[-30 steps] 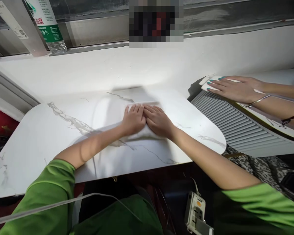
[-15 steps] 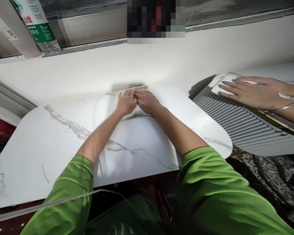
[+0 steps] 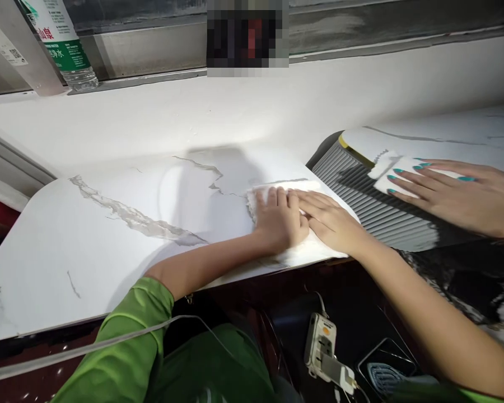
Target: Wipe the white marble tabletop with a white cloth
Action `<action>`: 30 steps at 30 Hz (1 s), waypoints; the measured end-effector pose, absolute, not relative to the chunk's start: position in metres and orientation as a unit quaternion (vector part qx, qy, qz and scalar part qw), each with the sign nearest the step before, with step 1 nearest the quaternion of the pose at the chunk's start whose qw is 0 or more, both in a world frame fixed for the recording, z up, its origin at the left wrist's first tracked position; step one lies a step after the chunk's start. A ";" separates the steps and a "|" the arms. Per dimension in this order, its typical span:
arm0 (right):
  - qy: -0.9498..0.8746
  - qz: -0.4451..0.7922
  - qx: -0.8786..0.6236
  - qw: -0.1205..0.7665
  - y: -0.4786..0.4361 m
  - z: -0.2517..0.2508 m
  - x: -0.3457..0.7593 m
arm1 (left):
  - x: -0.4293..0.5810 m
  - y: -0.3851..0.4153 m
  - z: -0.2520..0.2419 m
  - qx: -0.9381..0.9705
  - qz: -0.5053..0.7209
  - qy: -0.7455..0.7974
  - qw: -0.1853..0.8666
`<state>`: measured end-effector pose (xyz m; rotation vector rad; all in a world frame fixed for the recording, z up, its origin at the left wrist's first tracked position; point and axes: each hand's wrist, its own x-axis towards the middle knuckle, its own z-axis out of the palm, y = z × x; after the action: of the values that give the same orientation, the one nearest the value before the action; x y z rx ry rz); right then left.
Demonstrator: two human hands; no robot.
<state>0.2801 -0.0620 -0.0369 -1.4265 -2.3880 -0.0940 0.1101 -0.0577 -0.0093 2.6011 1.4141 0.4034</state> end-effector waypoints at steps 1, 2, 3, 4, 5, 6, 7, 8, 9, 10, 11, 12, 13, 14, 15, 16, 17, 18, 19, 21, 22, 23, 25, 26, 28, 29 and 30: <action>-0.842 -0.034 -0.508 0.180 -0.067 -0.037 0.287 | 0.116 -0.061 -0.010 0.870 0.143 0.466 0.071; -0.840 -0.032 -0.511 0.180 -0.069 -0.037 0.291 | 0.120 -0.063 -0.011 0.872 0.150 0.461 0.069; -0.838 -0.028 -0.515 0.179 -0.069 -0.037 0.294 | 0.123 -0.062 -0.012 0.872 0.154 0.459 0.069; -0.838 -0.022 -0.517 0.176 -0.066 -0.036 0.295 | 0.125 -0.059 -0.013 0.872 0.158 0.457 0.070; -0.837 -0.016 -0.519 0.174 -0.061 -0.034 0.295 | 0.126 -0.054 -0.013 0.871 0.162 0.458 0.071; -0.837 -0.009 -0.519 0.171 -0.053 -0.032 0.293 | 0.127 -0.047 -0.014 0.869 0.165 0.460 0.071; -0.838 -0.003 -0.519 0.169 -0.044 -0.030 0.292 | 0.127 -0.039 -0.015 0.867 0.167 0.464 0.072; -0.838 0.001 -0.519 0.168 -0.034 -0.028 0.289 | 0.127 -0.029 -0.015 0.864 0.167 0.469 0.075; -0.837 0.005 -0.520 0.169 -0.023 -0.027 0.287 | 0.127 -0.017 -0.014 0.861 0.164 0.475 0.080; -0.836 0.008 -0.522 0.170 -0.011 -0.025 0.285 | 0.126 -0.005 -0.014 0.859 0.156 0.479 0.086; -0.834 0.011 -0.523 0.174 0.003 -0.024 0.283 | 0.126 0.009 -0.013 0.858 0.146 0.483 0.093; -0.833 0.014 -0.524 0.179 0.016 -0.023 0.282 | 0.126 0.023 -0.012 0.859 0.134 0.485 0.099; -0.831 0.017 -0.524 0.187 0.031 -0.022 0.280 | 0.126 0.037 -0.011 0.858 0.123 0.487 0.104; -0.830 0.022 -0.523 0.194 0.045 -0.022 0.279 | 0.127 0.051 -0.010 0.858 0.115 0.489 0.108; -0.830 0.026 -0.520 0.202 0.060 -0.023 0.278 | 0.126 0.065 -0.010 0.856 0.109 0.492 0.113; -0.830 0.029 -0.517 0.209 0.075 -0.024 0.277 | 0.126 0.079 -0.010 0.854 0.106 0.496 0.117; -0.829 0.030 -0.514 0.217 0.090 -0.025 0.276 | 0.125 0.092 -0.009 0.851 0.104 0.501 0.121; -0.830 0.030 -0.510 0.223 0.104 -0.026 0.275 | 0.124 0.104 -0.009 0.848 0.103 0.505 0.124; -0.830 0.030 -0.507 0.229 0.118 -0.028 0.274 | 0.123 0.115 -0.009 0.845 0.102 0.508 0.128; -0.831 0.027 -0.502 0.238 0.142 -0.032 0.272 | 0.119 0.133 -0.009 0.841 0.103 0.514 0.133; -0.831 0.026 -0.500 0.241 0.152 -0.033 0.271 | 0.116 0.141 -0.008 0.839 0.104 0.517 0.133; -0.831 0.024 -0.500 0.244 0.160 -0.035 0.269 | 0.114 0.147 -0.008 0.837 0.106 0.520 0.132; -0.829 0.020 -0.500 0.250 0.170 -0.036 0.266 | 0.111 0.154 -0.008 0.833 0.109 0.527 0.127; -0.828 0.017 -0.501 0.252 0.172 -0.037 0.265 | 0.110 0.156 -0.009 0.833 0.110 0.528 0.124; -0.827 0.009 -0.503 0.250 0.171 -0.037 0.263 | 0.109 0.156 -0.009 0.833 0.112 0.529 0.121; -0.828 0.004 -0.504 0.246 0.169 -0.037 0.262 | 0.109 0.155 -0.009 0.833 0.113 0.529 0.120; -0.829 -0.001 -0.506 0.240 0.166 -0.037 0.260 | 0.108 0.152 -0.010 0.833 0.112 0.529 0.120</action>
<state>0.2601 0.1657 -0.0368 -1.3849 -2.2681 -0.0027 0.1077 0.1523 -0.0096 2.4340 1.5451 0.3275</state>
